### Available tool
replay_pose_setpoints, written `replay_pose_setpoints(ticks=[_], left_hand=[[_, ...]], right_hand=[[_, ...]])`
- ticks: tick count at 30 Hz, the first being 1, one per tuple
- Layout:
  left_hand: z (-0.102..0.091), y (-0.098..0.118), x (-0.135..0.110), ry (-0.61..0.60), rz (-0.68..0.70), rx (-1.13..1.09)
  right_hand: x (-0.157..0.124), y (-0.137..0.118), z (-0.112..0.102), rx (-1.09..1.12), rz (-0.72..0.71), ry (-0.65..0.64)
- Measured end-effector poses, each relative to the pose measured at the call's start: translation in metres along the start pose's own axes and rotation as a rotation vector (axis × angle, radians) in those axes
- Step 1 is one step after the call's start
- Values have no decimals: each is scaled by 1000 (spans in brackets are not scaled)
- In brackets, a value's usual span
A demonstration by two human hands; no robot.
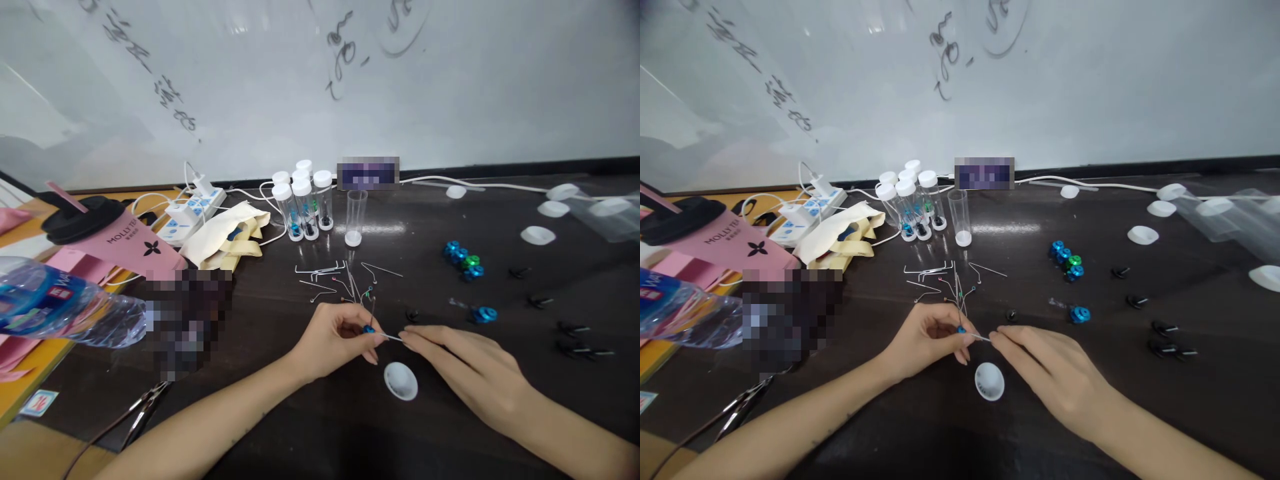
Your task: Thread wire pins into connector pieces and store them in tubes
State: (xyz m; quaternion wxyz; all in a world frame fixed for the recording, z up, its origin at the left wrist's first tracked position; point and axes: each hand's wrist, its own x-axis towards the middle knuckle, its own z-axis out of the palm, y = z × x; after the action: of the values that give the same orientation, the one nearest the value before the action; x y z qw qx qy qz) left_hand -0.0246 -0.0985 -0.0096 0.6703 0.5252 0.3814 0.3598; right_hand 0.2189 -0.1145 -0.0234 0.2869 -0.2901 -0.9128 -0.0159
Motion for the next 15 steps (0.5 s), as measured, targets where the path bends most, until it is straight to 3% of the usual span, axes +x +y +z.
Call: replay_pose_setpoints(ticks=[6, 11, 15], left_hand=[[0, -1, -1, 10, 30, 73], [1, -2, -3, 17, 73, 159], [2, -2, -3, 30, 72, 143]], right_hand=[[0, -1, 5, 26, -43, 78], [3, -6, 7, 95, 32, 37], [8, -8, 7, 47, 39, 100]])
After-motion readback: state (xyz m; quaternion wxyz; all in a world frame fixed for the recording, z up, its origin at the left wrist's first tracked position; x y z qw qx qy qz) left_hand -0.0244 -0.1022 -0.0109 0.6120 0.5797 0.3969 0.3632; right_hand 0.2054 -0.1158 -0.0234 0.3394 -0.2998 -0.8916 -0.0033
